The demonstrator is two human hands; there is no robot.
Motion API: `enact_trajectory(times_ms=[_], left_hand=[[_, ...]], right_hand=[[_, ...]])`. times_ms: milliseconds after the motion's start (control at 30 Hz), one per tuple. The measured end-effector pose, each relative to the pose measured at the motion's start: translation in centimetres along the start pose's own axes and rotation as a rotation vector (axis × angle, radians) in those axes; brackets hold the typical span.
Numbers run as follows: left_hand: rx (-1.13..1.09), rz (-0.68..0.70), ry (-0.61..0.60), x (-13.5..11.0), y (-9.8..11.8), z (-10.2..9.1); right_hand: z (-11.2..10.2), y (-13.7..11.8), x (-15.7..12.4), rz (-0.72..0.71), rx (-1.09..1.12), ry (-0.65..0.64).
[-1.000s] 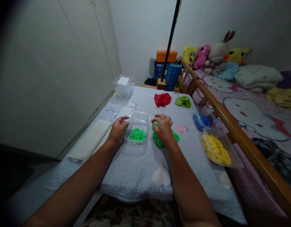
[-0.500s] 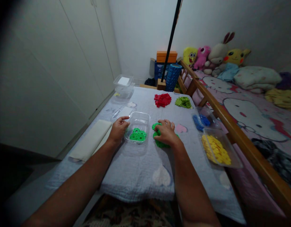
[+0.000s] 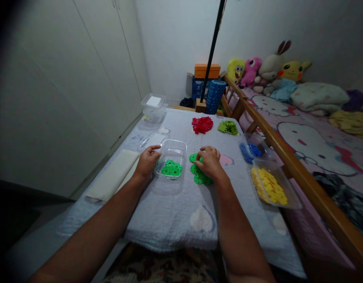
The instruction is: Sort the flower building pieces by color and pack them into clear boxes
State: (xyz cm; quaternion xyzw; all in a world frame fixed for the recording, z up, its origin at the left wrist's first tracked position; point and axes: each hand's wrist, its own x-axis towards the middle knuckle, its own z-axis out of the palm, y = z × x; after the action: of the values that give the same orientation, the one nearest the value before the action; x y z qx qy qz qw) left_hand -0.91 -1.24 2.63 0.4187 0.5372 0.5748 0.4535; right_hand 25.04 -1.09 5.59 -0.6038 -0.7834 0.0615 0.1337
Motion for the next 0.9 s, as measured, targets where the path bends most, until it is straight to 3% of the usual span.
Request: enact_trajectory(times_ms=[167,400,533,667,800,900], left_hand=[[0.002,0.001,0.002,0.0,0.0,0.0],[-0.010,-0.002,-0.005,0.0,0.0,0.0],[-0.009,0.003,-0.006,-0.1,0.1,0.0],[-0.021,-0.008,-0.007,-0.1,0.1,0.1],[-0.017,-0.003,-0.006,0.0,-0.1,0.0],[-0.008,0.001,-0.005,0.1,-0.2,0.0]], right_hand=[[0.1,0.3,-0.6,-0.056,-0.037,-0.067],[-0.2,0.0,-0.3,-0.021,0.056,-0.022],[-0.9,0.2,0.1,-0.010,0.248,0.048],[-1.4,-0.3,0.2,-0.009,0.581,0.145],[-1.1,-2.1,0.0,-0.009,0.826,0.202],[-0.5,-3.9,-0.2,-0.047,0.854,0.207]])
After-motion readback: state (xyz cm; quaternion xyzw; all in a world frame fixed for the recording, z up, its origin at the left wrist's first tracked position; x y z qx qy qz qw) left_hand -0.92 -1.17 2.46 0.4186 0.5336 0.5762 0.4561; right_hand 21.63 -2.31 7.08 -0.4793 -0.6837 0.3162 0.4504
